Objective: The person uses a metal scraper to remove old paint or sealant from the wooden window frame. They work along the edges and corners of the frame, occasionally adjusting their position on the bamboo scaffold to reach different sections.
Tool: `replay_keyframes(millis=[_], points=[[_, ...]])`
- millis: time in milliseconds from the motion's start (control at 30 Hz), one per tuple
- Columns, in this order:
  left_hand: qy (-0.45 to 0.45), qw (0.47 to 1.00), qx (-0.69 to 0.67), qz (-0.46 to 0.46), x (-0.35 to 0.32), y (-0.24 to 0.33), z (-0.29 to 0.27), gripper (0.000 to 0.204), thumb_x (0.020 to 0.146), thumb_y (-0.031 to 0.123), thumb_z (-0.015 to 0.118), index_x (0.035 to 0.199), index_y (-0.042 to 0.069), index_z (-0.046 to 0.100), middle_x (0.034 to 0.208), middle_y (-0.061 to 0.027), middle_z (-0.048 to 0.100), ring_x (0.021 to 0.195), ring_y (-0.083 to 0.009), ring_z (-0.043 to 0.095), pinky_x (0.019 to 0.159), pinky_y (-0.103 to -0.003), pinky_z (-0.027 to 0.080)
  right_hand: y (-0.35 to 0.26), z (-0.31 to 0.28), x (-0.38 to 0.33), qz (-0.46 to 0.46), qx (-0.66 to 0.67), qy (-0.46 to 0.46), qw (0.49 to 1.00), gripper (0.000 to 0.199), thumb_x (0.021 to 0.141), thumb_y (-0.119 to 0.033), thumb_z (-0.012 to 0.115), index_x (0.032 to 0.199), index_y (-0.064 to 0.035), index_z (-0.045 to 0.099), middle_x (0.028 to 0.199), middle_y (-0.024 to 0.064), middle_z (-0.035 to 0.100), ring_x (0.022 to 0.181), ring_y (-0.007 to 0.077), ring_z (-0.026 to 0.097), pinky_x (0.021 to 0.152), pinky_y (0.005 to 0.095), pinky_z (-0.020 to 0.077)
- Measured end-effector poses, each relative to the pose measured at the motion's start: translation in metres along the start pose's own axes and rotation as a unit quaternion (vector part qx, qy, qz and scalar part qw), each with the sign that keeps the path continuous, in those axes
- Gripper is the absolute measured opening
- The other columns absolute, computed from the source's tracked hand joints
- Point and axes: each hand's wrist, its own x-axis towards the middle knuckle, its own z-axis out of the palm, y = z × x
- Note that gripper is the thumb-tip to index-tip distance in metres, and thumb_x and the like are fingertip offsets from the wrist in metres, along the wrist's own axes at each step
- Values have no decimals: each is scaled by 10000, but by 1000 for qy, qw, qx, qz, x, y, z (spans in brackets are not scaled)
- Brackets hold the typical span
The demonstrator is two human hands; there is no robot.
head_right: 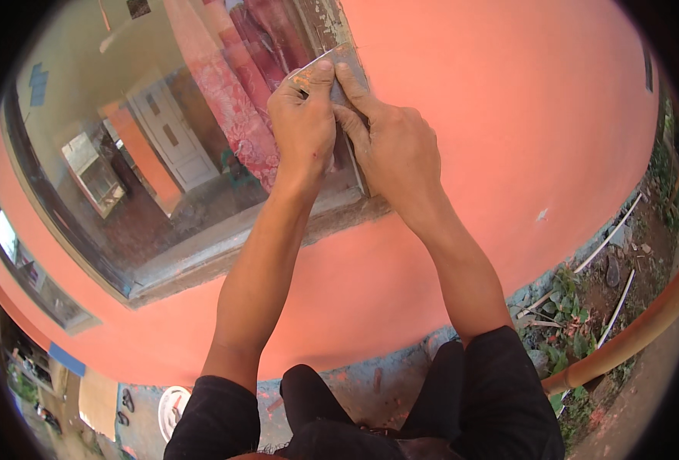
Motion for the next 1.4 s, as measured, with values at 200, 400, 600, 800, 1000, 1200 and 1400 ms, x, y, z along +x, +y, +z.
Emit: replay_keyframes(millis=[200, 400, 600, 800, 1000, 1200, 1400], points=[[-4, 1000, 14, -19, -12, -6, -4, 334, 1006, 245, 642, 884, -65, 667, 739, -52, 642, 712, -110, 535, 661, -323, 470, 6, 2, -15, 3, 12, -18, 1000, 435, 1001, -377, 605, 1419, -263, 589, 602, 143, 592, 547, 338, 582, 562, 443, 477], [24, 1000, -2, 4, -19, -6, 4, 322, 1012, 229, 633, 878, -62, 663, 725, -49, 628, 701, -107, 521, 648, -330, 467, 13, 5, -16, -13, 32, 9, 999, 427, 995, -364, 613, 1411, -270, 597, 605, 145, 591, 545, 333, 581, 565, 437, 478], [19, 1000, 13, -12, -14, -3, 3, 315, 1018, 225, 624, 912, -68, 674, 766, -58, 668, 721, -107, 560, 675, -315, 494, 17, 4, -8, -35, 22, 0, 999, 444, 987, -351, 625, 1424, -283, 584, 593, 147, 584, 528, 336, 570, 555, 435, 475], [11, 1000, 12, -2, -11, -3, 4, 315, 1014, 223, 633, 934, -80, 672, 780, -66, 676, 731, -103, 560, 680, -312, 493, 20, 5, -4, -37, 15, 13, 999, 436, 985, -347, 630, 1417, -298, 589, 596, 149, 587, 519, 334, 559, 541, 439, 469], [14, 1000, 15, 12, -13, -5, 4, 320, 1014, 229, 638, 916, -74, 668, 762, -61, 661, 720, -97, 541, 651, -298, 479, 16, 4, -9, -27, 43, 3, 999, 494, 968, -179, 655, 1451, -196, 559, 653, 194, 562, 518, 228, 412, 566, 314, 462], [21, 1000, 13, 18, -8, -4, 6, 321, 1017, 228, 634, 903, -70, 666, 746, -51, 656, 703, -95, 541, 631, -298, 476, 17, 9, -4, -28, 5, 22, 999, 448, 988, -405, 617, 1423, -307, 579, 607, 145, 600, 547, 337, 591, 560, 444, 483], [20, 999, -14, 20, -3, 0, 6, 333, 1015, 233, 639, 896, -77, 664, 737, -48, 660, 696, -95, 559, 628, -303, 481, 16, 6, 6, -36, 26, 15, 999, 450, 989, -412, 610, 1429, -323, 569, 608, 144, 602, 540, 340, 591, 555, 459, 492]])
